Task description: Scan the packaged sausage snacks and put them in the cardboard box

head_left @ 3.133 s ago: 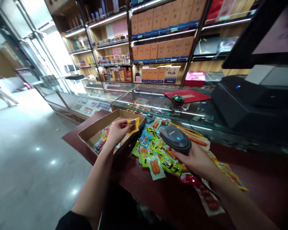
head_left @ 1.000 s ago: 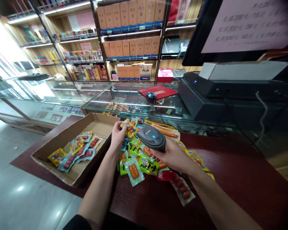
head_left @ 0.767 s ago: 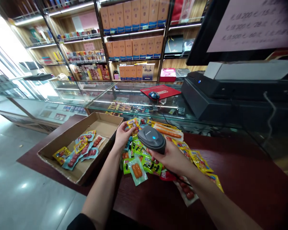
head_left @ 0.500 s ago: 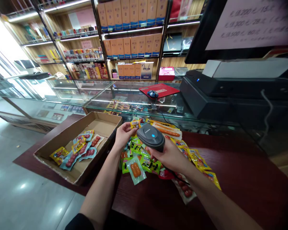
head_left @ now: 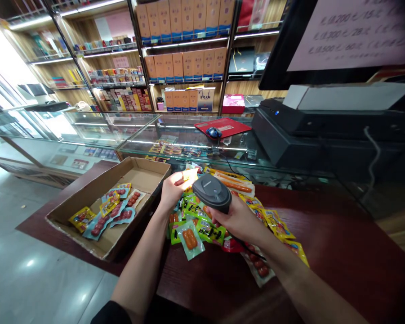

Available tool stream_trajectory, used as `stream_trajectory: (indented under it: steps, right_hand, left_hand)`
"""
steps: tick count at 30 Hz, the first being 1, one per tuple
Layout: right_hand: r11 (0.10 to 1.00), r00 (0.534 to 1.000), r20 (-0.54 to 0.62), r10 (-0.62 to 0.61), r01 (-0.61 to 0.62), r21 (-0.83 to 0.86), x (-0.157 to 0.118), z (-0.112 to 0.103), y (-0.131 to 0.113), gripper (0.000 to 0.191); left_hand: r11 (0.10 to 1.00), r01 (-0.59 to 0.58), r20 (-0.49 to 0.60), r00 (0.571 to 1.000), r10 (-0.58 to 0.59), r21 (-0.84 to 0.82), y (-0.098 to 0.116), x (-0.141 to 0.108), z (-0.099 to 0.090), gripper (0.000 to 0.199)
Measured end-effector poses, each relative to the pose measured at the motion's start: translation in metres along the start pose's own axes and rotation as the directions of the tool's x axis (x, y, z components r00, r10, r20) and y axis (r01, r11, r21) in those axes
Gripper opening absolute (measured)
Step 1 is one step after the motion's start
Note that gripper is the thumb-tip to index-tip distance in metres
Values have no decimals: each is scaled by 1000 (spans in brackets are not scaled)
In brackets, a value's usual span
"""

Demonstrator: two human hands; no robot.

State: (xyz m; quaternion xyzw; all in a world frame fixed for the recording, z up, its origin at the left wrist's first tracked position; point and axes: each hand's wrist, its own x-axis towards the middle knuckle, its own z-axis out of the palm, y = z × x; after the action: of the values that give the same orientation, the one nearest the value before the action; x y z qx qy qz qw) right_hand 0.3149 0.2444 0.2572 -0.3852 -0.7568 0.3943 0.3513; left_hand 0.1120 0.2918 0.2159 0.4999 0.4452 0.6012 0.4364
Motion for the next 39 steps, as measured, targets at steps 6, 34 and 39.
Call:
stream_trajectory:
  steps: [6,34,39]
  right_hand:
    - [999,999,-3,42,-42,35,-1,1,1,25]
    - [966,979,-32,203,-194,173,9,-38,-30,23]
    - [975,981,-62,182,-172,138,-2,-24,-30,23]
  left_hand:
    - [998,36,-84,996,-41,-60,-8,3,-1,43]
    - [513,-21,-112,968,226,858,68,-48,-61,26]
    - [195,95,-77,992,-98,976,10,-30,-30,49]
